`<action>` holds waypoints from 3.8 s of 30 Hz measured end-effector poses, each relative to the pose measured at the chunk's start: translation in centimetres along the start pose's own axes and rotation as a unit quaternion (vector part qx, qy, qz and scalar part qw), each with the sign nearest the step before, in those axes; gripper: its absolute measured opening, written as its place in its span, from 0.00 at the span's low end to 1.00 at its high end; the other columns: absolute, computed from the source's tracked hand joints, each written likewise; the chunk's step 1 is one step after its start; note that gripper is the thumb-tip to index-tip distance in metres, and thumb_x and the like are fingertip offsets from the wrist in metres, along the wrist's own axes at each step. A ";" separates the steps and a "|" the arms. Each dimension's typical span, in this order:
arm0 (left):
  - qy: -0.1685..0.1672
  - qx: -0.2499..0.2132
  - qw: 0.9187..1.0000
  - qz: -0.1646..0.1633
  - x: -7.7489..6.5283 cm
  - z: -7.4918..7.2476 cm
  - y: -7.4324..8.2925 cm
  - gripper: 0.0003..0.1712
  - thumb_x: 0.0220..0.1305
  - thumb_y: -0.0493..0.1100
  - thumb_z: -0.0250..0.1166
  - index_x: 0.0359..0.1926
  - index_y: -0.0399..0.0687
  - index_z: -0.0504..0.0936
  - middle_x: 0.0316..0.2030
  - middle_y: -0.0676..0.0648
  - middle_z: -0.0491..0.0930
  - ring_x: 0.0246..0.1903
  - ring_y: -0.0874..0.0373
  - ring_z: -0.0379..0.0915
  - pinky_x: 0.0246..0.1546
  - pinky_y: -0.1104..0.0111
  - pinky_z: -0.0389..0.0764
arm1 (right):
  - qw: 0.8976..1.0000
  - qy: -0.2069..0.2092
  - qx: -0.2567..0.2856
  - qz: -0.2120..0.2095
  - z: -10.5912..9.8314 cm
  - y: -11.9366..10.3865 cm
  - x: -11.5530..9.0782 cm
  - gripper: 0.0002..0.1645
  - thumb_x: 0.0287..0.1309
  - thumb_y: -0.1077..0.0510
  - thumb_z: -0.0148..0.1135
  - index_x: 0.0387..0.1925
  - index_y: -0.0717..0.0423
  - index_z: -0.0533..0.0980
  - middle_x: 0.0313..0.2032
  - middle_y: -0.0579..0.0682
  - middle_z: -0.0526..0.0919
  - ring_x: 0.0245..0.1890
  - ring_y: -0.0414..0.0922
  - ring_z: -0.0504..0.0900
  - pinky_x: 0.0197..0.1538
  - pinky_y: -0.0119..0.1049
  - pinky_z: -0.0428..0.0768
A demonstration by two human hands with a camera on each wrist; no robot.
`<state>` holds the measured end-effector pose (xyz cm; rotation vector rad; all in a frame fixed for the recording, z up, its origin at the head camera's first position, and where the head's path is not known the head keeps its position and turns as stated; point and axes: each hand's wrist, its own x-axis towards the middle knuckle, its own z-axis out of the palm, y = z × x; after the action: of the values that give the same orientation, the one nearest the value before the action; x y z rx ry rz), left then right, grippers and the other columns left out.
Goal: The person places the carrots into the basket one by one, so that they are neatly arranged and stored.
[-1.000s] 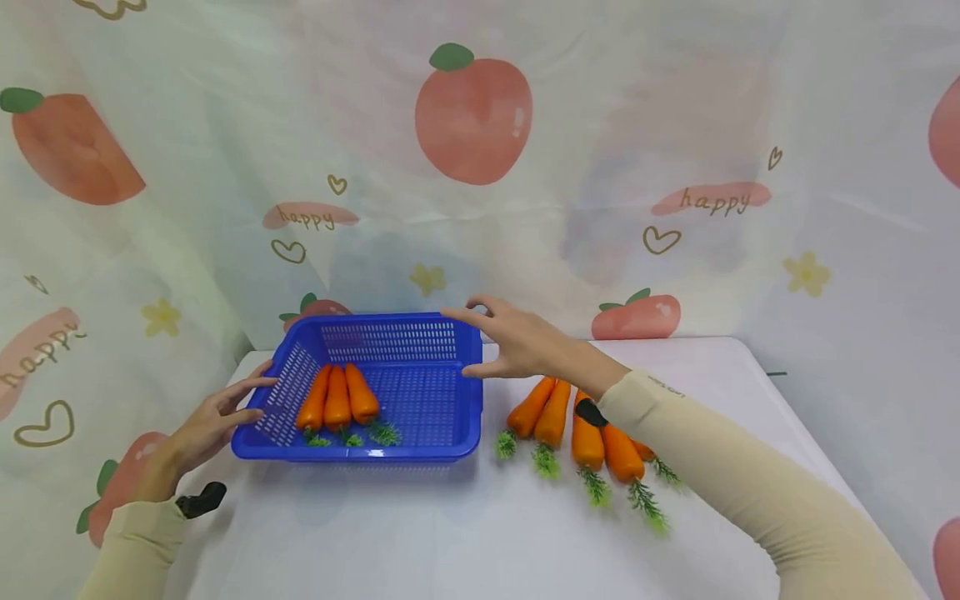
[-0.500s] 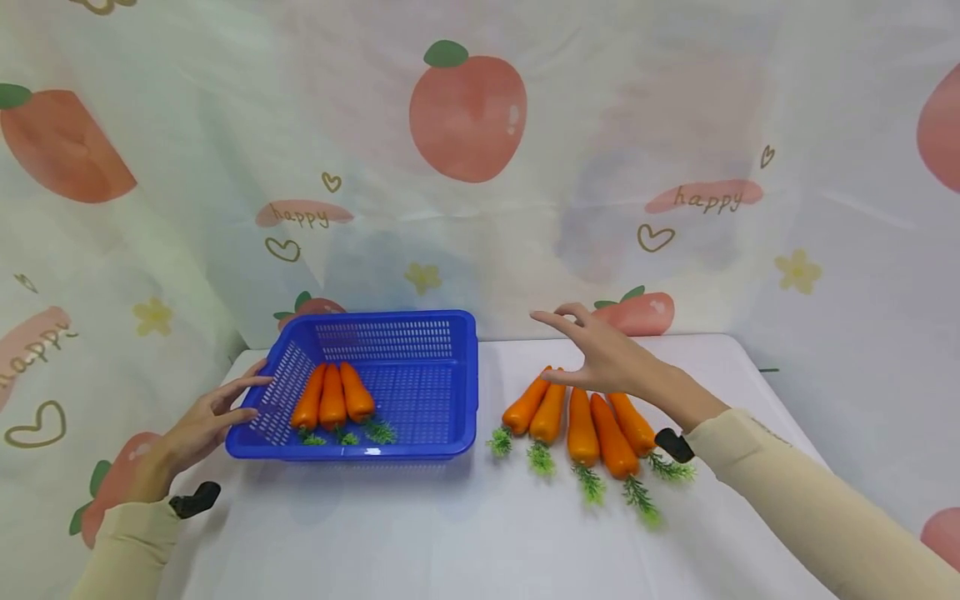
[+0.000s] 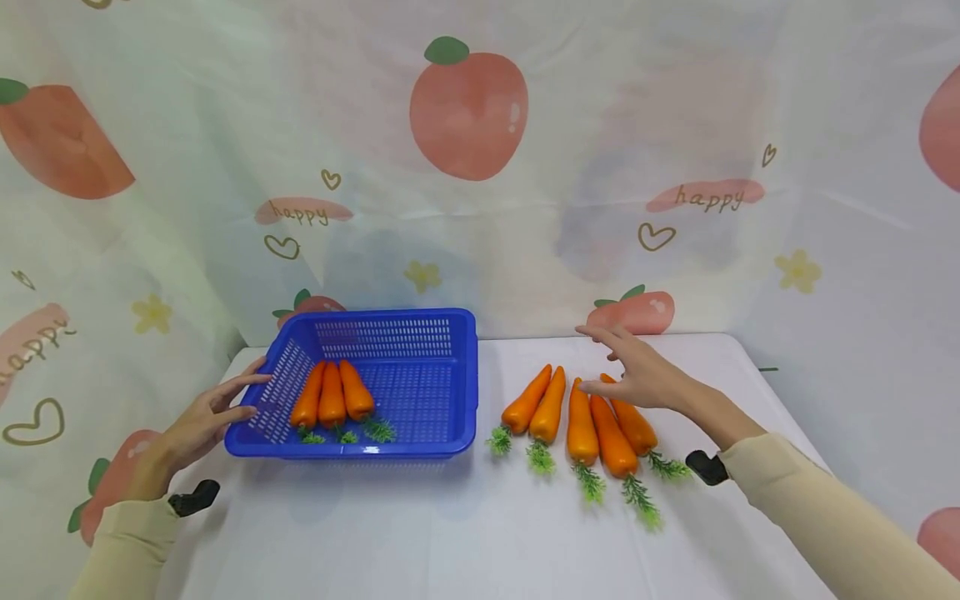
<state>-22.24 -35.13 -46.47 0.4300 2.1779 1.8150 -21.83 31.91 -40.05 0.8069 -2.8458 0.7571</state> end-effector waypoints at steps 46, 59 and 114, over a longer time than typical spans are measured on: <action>-0.006 -0.005 1.000 -0.002 -0.1 0.1 0.3 0.33 0.76 0.36 0.57 0.78 0.42 0.60 0.83 0.54 0.33 0.77 0.29 0.34 0.52 0.60 0.84 | 0.933 -0.208 0.201 0.215 1.1 5.7 -4.4 0.45 0.66 0.53 0.68 0.78 0.54 0.58 0.58 0.67 0.71 0.47 0.54 0.79 0.39 0.46 0.88; 0.000 -0.002 1.000 -0.004 -0.1 0.1 0.2 0.33 0.75 0.36 0.58 0.77 0.43 0.61 0.83 0.54 0.33 0.77 0.28 0.35 0.52 0.58 0.85 | 0.931 -0.207 0.206 0.217 1.1 5.7 -4.2 0.45 0.65 0.53 0.70 0.77 0.54 0.59 0.57 0.67 0.71 0.40 0.52 0.81 0.38 0.46 0.88; 0.004 0.002 1.000 -0.001 0.0 0.1 -0.2 0.33 0.74 0.37 0.60 0.76 0.43 0.64 0.83 0.53 0.35 0.77 0.29 0.35 0.52 0.58 0.85 | 0.971 -0.105 0.181 0.118 -8.4 1.2 -1.3 0.43 0.66 0.56 0.69 0.77 0.45 0.59 0.62 0.66 0.68 0.46 0.56 0.83 0.37 0.47 0.88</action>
<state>-22.21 -35.06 -46.71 0.4215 2.1876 1.8133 -21.74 37.48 -33.57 0.6184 -3.0754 1.3268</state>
